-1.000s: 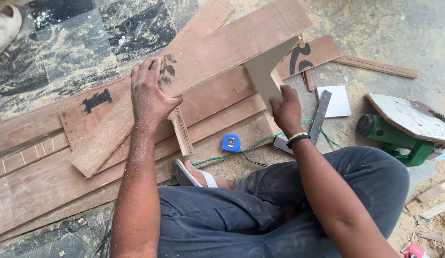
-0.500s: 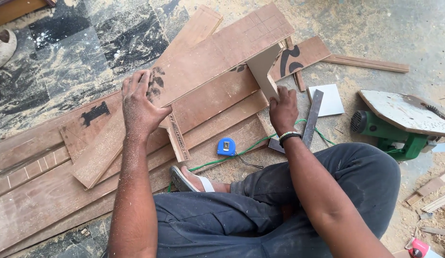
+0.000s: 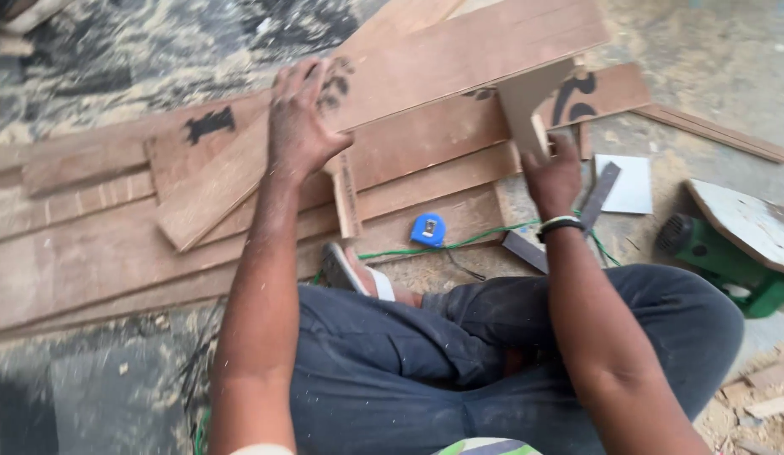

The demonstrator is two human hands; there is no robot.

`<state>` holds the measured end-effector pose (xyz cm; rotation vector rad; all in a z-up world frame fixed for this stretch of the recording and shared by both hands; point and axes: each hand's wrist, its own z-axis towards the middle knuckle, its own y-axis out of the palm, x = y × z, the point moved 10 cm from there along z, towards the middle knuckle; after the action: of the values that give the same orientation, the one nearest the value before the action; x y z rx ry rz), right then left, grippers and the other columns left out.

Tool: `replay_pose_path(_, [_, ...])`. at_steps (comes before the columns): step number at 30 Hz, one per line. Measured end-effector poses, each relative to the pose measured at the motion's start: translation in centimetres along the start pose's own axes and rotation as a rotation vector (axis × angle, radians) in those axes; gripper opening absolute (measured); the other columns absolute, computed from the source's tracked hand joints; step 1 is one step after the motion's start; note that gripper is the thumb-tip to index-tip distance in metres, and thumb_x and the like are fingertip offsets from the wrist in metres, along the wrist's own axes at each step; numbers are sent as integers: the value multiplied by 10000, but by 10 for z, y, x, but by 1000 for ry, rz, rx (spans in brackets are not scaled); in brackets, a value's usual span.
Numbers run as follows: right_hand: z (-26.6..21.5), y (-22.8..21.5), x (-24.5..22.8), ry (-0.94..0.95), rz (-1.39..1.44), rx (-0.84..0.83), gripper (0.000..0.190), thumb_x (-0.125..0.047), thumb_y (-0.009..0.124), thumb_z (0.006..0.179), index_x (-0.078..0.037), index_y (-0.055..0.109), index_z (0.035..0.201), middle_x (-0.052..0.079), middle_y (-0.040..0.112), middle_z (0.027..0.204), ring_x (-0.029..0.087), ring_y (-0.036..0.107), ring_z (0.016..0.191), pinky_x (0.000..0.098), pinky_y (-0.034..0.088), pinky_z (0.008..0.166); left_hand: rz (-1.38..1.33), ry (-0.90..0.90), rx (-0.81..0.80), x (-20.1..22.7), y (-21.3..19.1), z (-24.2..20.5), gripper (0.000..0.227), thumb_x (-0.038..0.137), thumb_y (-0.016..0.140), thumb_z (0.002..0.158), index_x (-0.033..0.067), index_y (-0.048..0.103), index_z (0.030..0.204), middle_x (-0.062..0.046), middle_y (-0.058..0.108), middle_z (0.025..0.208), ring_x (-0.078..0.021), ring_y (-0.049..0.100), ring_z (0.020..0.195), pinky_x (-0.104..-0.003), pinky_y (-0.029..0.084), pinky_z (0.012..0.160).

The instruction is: Cutting and measuring wooden pieces for furniture manufacturing.

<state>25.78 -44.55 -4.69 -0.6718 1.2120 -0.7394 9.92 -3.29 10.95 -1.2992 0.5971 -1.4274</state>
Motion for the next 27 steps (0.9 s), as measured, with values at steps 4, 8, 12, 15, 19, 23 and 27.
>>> replay_pose_path(4, [20,-10,-6,14,215,-74,694,-296,891,856,-61,526,1397,104,635,1196,252,677,988,388,572,850,5,28,30,-10,15,4,1137,290,987,533,35,441,1497,-137,485,1463,-373,418,1396,-518,317,1217])
replay_pose_path(8, [77,-52,-13,-341,217,183,969,-127,845,908,-55,205,1633,159,422,1505,301,503,1429,476,509,1195,17,45,82,-14,16,-1,1128,263,980,559,41,433,1520,-125,485,1469,-370,410,1404,-518,318,1217])
replay_pose_path(12, [91,-111,-133,-636,-116,64,962,-136,883,886,-104,263,1620,218,315,1613,413,303,1520,571,338,1264,3,43,67,-1,8,-5,1107,250,960,571,42,444,1527,-131,497,1490,-367,426,1412,-461,331,1245])
replay_pose_path(15, [124,-94,-164,-646,-187,-328,1018,-244,915,790,-82,322,1602,261,419,1530,445,427,1415,554,413,1154,-22,74,77,4,5,-4,1076,286,974,589,14,461,1495,-163,484,1510,-395,418,1418,-476,303,1257])
replay_pose_path(19, [179,-80,-156,-505,20,-529,959,-459,854,848,-79,409,1607,243,559,1478,386,560,1332,494,501,1049,-34,28,44,20,-4,1,1012,280,944,563,-17,516,1430,-188,496,1490,-418,408,1415,-479,303,1230])
replay_pose_path(23, [224,-52,-116,-425,71,-394,1035,-496,893,735,-90,427,1565,220,570,1474,359,627,1235,469,536,1006,-40,74,84,31,-10,4,996,268,933,548,-30,547,1416,-190,533,1477,-395,442,1410,-470,324,1232])
replay_pose_path(27, [213,-22,-77,-137,305,-638,818,-371,849,836,-136,483,1528,183,551,1462,315,539,1330,421,467,1071,79,11,51,24,-4,2,1022,293,968,517,-16,550,1397,-189,520,1486,-357,452,1412,-483,378,1199])
